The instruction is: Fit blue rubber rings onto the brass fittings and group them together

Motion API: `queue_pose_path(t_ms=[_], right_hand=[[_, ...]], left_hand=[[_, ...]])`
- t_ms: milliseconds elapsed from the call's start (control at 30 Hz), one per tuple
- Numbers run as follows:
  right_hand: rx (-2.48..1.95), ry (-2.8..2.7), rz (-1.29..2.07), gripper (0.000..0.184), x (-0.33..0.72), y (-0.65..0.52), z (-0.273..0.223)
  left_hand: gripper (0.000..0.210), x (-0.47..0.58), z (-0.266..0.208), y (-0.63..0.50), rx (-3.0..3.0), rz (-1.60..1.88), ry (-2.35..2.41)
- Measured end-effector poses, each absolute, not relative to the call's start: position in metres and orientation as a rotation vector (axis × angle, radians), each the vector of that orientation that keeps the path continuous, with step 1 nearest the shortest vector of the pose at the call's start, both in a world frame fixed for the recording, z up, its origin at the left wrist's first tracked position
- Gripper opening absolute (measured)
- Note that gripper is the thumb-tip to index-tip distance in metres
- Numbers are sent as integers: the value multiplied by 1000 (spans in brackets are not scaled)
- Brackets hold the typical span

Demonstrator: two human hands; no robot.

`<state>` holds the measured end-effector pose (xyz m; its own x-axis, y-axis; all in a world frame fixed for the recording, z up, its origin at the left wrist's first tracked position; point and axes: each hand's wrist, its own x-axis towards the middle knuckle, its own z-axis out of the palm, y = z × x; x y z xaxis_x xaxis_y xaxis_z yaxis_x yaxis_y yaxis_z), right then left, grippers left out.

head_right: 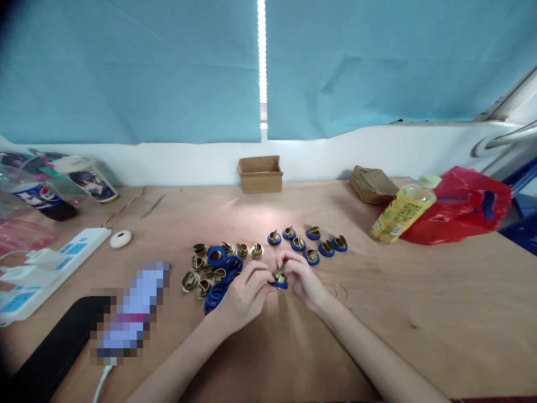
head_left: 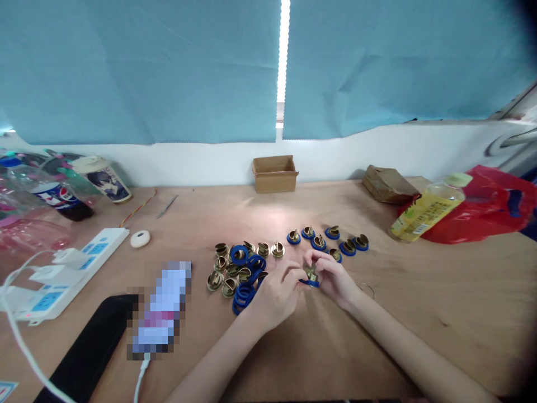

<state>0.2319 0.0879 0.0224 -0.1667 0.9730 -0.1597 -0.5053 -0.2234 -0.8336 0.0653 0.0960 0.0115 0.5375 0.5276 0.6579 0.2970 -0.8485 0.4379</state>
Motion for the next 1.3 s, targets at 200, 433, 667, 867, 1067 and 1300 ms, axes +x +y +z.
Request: queue_pose_path(t_ms=[200,433,667,867,1067,1300], right_hand=[[-889,-788,1626,8,231,88,23],[-886,-804,1636,9,231,88,21],[-900,-794,1647,8,230,88,23],[-908,-782,1648,11,230,87,23],[-919,-787,1640,11,229,88,22],[-919,-790,1648,12,229,88,19]], left_hand=[[17,65,11,96,2513,1141,658],[20,66,12,95,2532,1062,689],[19,66,11,94,2482,1048,663],[20,66,10,95,2527,1043,679],[25,66,11,95,2553,1042,689],[24,65,11,96,2518,1015,657]])
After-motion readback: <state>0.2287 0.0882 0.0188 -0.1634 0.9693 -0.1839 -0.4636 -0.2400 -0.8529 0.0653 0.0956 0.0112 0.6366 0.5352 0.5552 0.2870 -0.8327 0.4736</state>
